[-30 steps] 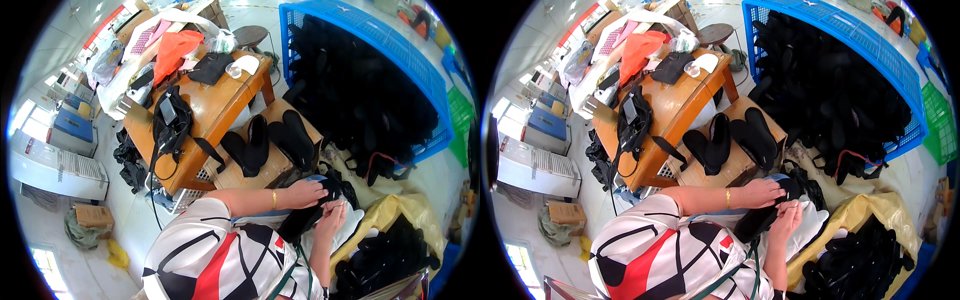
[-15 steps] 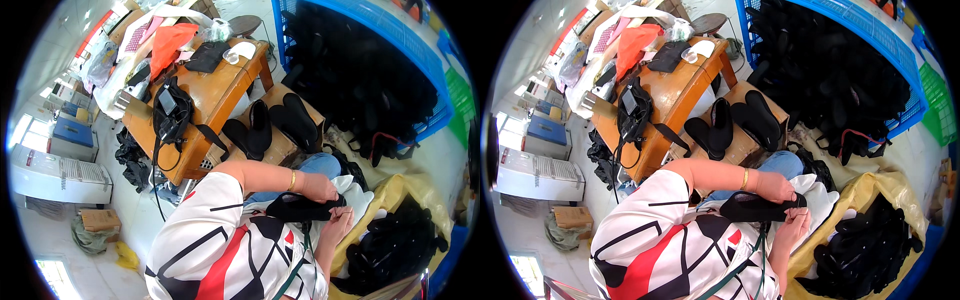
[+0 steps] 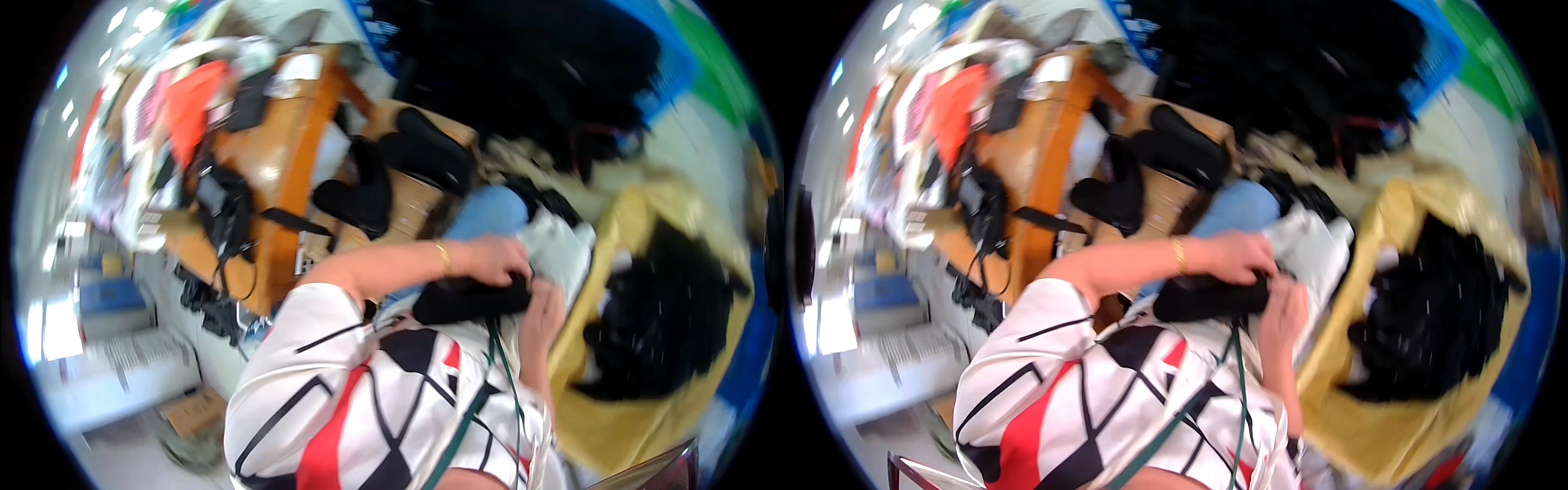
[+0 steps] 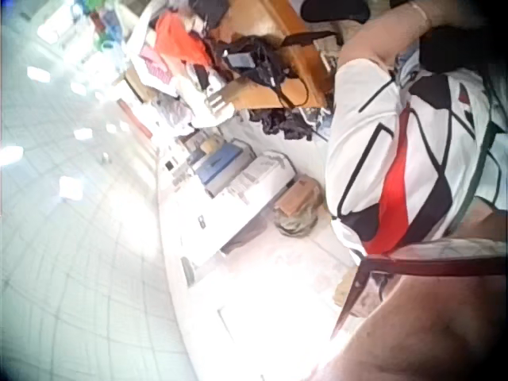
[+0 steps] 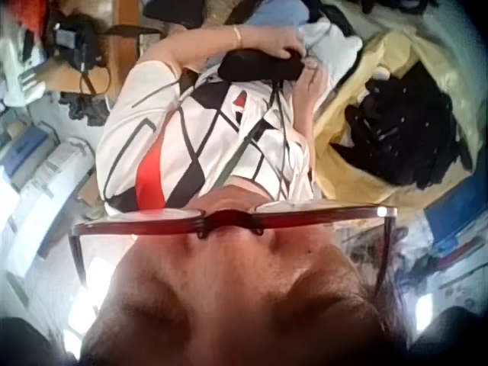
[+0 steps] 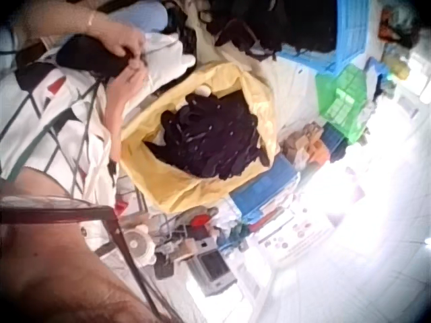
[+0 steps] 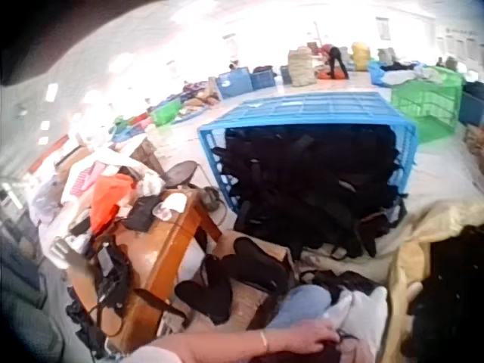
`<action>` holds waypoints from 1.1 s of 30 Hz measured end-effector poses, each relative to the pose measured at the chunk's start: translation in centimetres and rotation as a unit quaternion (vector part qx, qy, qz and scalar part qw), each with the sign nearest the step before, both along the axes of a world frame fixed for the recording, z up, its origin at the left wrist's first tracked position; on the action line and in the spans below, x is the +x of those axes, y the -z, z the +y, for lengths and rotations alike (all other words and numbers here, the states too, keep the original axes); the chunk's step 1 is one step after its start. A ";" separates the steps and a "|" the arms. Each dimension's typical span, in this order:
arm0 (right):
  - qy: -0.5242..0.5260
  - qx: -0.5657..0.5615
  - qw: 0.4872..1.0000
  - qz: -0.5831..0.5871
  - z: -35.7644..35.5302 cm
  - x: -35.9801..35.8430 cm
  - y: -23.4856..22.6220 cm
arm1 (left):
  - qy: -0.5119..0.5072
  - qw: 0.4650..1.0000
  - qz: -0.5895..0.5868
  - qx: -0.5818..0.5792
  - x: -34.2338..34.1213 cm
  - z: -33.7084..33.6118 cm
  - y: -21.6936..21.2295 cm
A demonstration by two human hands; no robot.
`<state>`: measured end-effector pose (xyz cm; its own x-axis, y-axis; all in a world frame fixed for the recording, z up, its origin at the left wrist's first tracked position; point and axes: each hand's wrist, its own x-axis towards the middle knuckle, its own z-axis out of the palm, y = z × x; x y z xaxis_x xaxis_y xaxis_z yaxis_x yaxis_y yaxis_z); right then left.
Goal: The person sits on the floor and sews black shoes using a needle and thread. They work on the shoes one at a time, pulling the thread through the material and occasionally adjusting the shoe's position on a white cloth placed over their lap. The person retrieves shoes from a black plastic bag and places them on the cloth to continue the sewing process.
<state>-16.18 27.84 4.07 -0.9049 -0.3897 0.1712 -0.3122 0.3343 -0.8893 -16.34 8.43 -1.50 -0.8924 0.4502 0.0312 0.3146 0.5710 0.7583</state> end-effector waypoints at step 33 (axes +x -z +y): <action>-0.124 0.232 0.963 0.057 0.5 -3.0 0.6 | -0.228 0.822 -0.454 0.256 3.0 -0.2 -3.2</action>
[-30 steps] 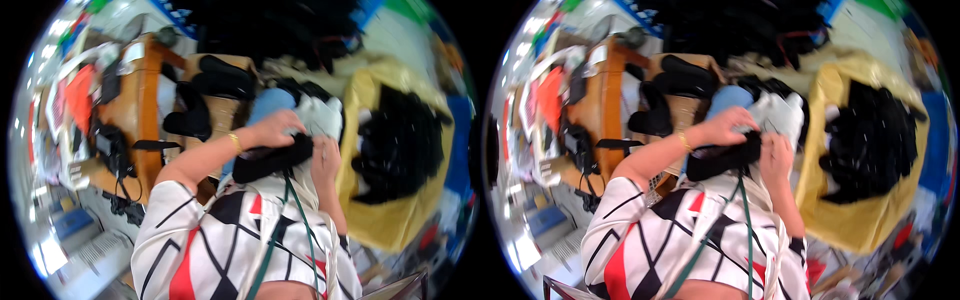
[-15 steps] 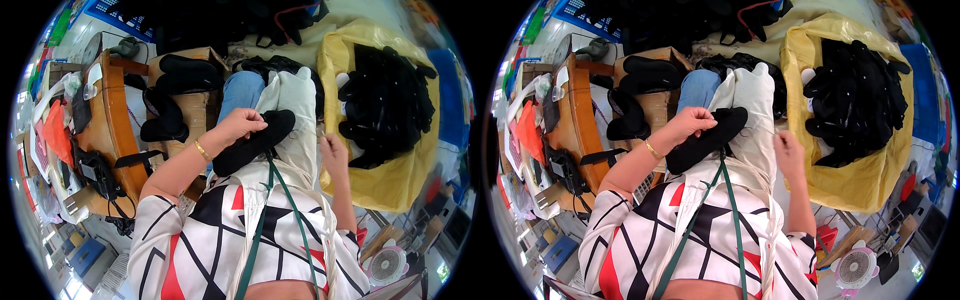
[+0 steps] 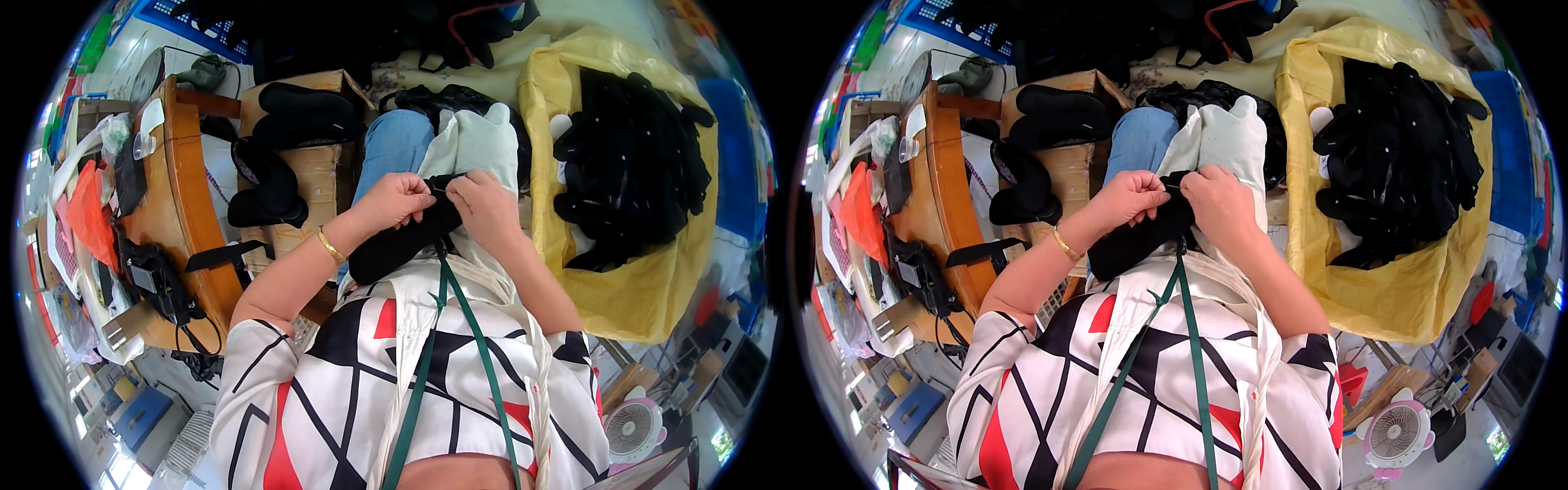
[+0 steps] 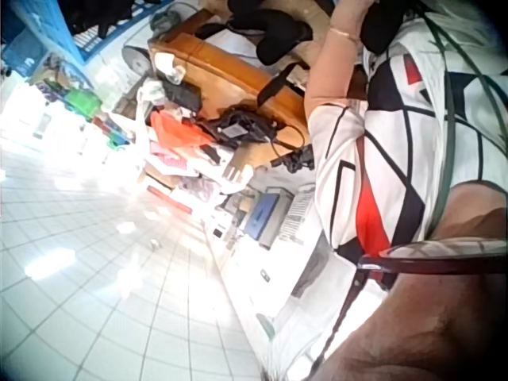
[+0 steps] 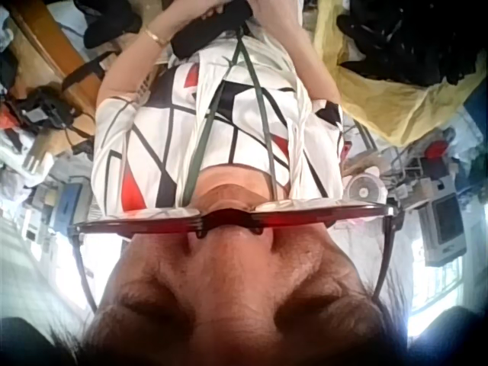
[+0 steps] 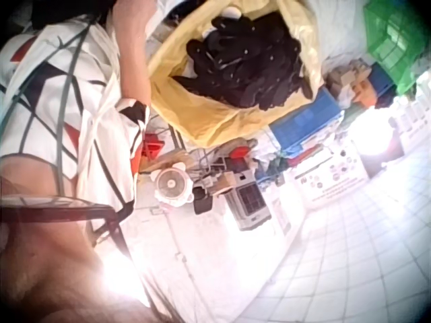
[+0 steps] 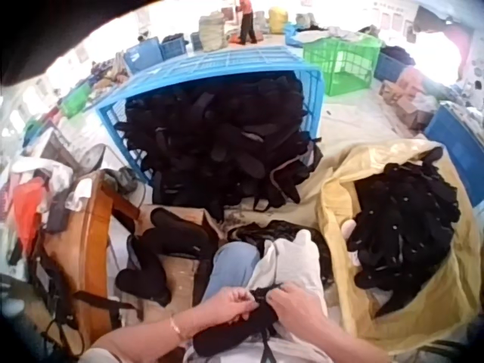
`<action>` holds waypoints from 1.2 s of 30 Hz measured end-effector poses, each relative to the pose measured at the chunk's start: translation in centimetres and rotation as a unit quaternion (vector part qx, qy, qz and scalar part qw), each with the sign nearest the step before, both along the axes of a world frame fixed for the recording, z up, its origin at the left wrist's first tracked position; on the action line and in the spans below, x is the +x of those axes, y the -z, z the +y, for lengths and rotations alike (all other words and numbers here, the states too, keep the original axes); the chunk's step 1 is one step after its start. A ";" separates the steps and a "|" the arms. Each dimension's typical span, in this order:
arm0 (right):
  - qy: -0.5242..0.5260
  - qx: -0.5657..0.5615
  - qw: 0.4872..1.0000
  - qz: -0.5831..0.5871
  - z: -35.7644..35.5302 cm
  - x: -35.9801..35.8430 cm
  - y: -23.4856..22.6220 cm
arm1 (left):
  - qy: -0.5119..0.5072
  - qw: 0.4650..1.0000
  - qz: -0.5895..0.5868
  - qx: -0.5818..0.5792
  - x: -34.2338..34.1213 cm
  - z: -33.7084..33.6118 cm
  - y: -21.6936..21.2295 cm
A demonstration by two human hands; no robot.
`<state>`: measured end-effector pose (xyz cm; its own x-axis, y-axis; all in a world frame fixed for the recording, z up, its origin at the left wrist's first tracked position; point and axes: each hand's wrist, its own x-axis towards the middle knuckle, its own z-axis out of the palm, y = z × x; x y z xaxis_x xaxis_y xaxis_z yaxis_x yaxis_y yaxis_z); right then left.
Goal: The person sits on the floor and sews black shoes using a needle and thread. They work on the shoes one at a time, pulling the thread through the material and occasionally adjusting the shoe's position on a white cloth placed over their lap. The person retrieves shoes from a black plastic bag and places them on the cloth to continue the sewing process.
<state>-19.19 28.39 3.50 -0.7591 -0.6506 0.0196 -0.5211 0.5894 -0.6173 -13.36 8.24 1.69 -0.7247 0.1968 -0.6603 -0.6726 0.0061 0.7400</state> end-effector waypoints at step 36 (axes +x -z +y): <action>0.510 -0.643 0.446 -0.358 16.5 -6.6 7.5 | 0.006 0.869 0.404 -0.285 0.5 -0.2 2.7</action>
<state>-25.83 44.89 -4.02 -0.7583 0.2399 -0.6061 0.2143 -0.7864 -0.5794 -12.89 8.00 -0.97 -0.9974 0.0158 0.0697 0.0675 0.5296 0.8456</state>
